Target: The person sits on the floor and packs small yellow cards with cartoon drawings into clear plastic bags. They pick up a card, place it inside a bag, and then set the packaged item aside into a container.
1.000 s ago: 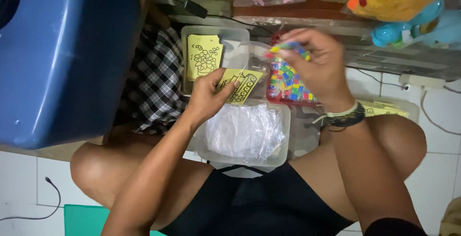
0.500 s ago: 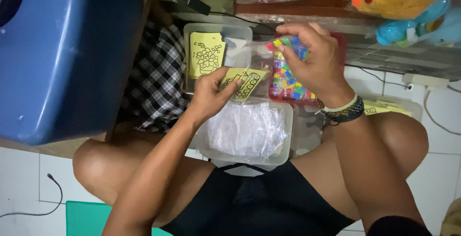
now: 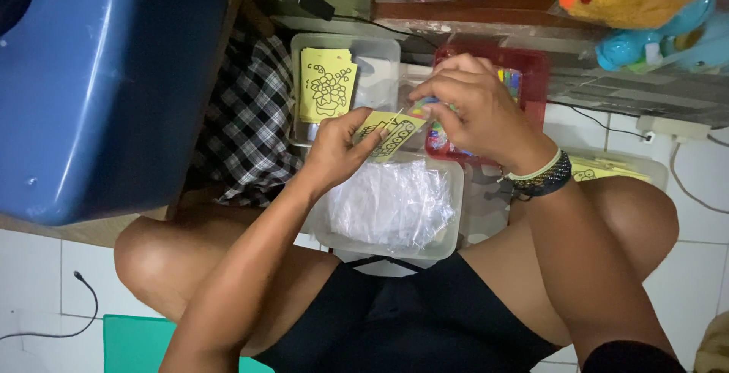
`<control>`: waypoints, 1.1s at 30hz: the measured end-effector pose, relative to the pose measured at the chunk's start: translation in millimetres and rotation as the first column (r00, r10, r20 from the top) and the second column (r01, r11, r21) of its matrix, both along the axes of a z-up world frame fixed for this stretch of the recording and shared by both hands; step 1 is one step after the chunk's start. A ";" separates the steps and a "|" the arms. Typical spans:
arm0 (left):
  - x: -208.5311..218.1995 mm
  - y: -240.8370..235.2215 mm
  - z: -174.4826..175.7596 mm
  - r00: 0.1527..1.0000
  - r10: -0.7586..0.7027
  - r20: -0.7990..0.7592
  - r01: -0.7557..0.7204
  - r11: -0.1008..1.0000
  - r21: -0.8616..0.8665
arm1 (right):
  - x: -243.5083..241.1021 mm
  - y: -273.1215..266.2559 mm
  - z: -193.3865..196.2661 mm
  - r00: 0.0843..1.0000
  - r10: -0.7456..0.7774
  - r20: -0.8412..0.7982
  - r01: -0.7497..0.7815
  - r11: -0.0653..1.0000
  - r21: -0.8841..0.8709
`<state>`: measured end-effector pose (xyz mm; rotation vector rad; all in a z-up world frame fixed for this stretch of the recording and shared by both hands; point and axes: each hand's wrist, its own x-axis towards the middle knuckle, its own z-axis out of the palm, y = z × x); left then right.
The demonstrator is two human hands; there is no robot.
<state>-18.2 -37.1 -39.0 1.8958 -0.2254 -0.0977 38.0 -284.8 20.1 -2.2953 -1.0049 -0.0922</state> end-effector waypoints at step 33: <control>3.6 3.3 3.2 0.993 0.014 -0.115 -0.063 0.898 -0.436 | -16.2 16.0 2.8 0.851 0.031 -0.524 0.286 0.809 0.514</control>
